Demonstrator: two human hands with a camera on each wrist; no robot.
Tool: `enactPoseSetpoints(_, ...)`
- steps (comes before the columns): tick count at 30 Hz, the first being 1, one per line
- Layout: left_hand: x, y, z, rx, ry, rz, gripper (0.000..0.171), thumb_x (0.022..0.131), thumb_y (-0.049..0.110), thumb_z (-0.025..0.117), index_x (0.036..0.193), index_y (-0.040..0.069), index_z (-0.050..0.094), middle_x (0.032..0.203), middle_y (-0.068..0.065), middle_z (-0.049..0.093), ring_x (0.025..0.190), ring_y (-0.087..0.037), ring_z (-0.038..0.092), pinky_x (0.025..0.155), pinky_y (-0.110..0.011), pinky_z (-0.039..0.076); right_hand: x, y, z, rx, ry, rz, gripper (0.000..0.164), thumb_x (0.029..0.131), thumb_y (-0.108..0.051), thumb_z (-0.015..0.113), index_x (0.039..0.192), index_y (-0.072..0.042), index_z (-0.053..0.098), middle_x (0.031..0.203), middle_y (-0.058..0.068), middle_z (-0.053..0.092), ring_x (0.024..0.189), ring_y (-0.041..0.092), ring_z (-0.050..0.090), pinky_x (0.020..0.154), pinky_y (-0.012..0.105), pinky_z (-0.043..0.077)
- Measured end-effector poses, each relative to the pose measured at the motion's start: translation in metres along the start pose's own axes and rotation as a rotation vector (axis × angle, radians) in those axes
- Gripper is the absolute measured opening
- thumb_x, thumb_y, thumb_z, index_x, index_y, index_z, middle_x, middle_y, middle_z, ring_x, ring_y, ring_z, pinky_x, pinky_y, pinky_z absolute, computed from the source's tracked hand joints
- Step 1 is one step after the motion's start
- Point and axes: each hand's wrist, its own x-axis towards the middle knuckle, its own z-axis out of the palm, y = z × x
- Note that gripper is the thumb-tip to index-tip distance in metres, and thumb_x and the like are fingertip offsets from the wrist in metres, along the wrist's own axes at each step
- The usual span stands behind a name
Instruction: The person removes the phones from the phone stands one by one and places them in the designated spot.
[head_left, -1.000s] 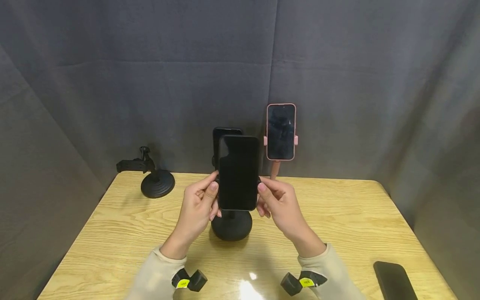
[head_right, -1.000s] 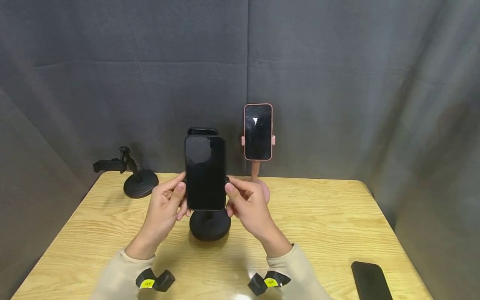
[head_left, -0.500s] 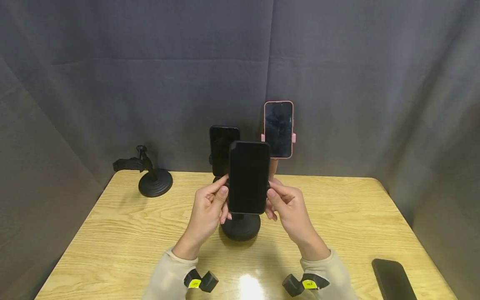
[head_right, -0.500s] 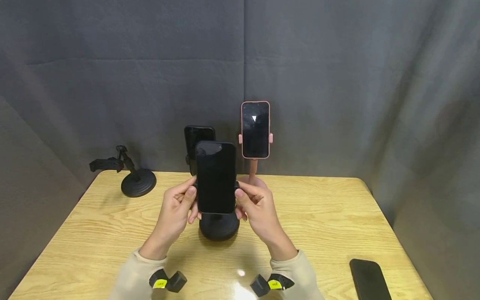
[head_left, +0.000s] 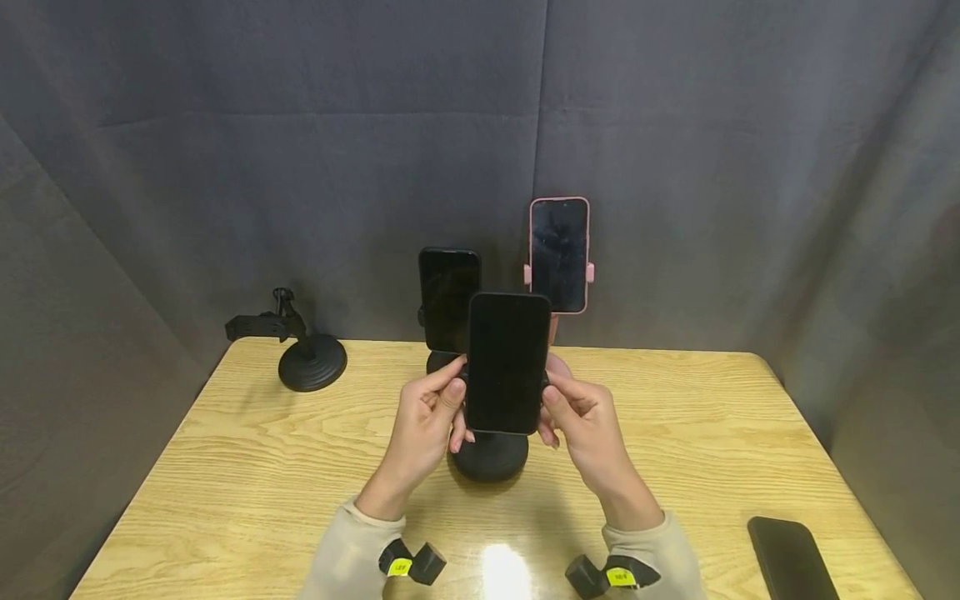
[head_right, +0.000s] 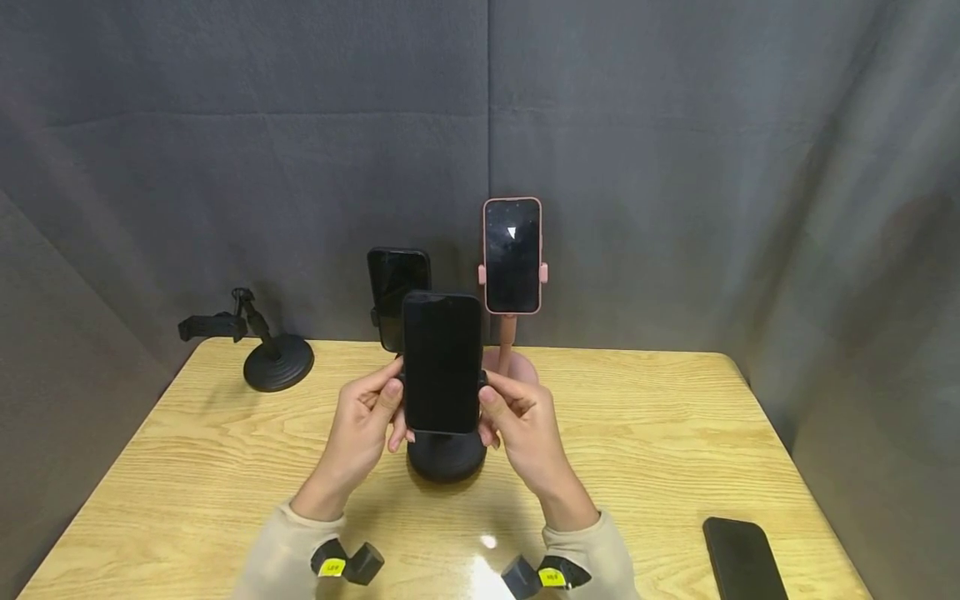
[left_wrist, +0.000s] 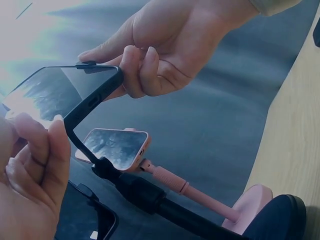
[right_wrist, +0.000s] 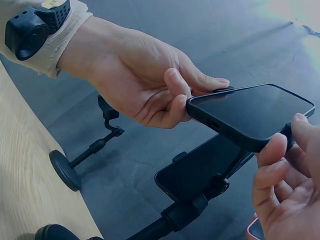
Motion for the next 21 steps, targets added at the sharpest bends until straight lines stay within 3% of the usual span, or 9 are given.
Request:
enactPoseSetpoints(8,-0.001,-0.011,0.000,-0.010,-0.022,0.032,0.055,0.107,0.021,0.048,0.140,-0.023,0.040,0.046,-0.023,0.043,0.035,-0.009,0.046,0.048,-0.025,0.056,-0.004,0.005,-0.001,-0.013,0.016,-0.034,0.028,0.104,-0.011,0.055,0.121,-0.023,0.074,0.074,-0.013,0.067,0.052,0.005,0.050,0.043,0.019,0.041)
enactPoseSetpoints(21,-0.004,-0.014,-0.001,-0.016,-0.035,0.005,0.059,0.107,0.025,0.050,0.139,-0.023,0.041,0.047,-0.025,0.044,0.036,-0.008,0.048,0.049,-0.024,0.057,-0.007,0.011,-0.003,-0.024,0.011,-0.003,0.031,0.104,-0.005,0.053,0.124,-0.019,0.073,0.077,-0.012,0.068,0.054,0.005,0.051,0.045,0.019,0.043)
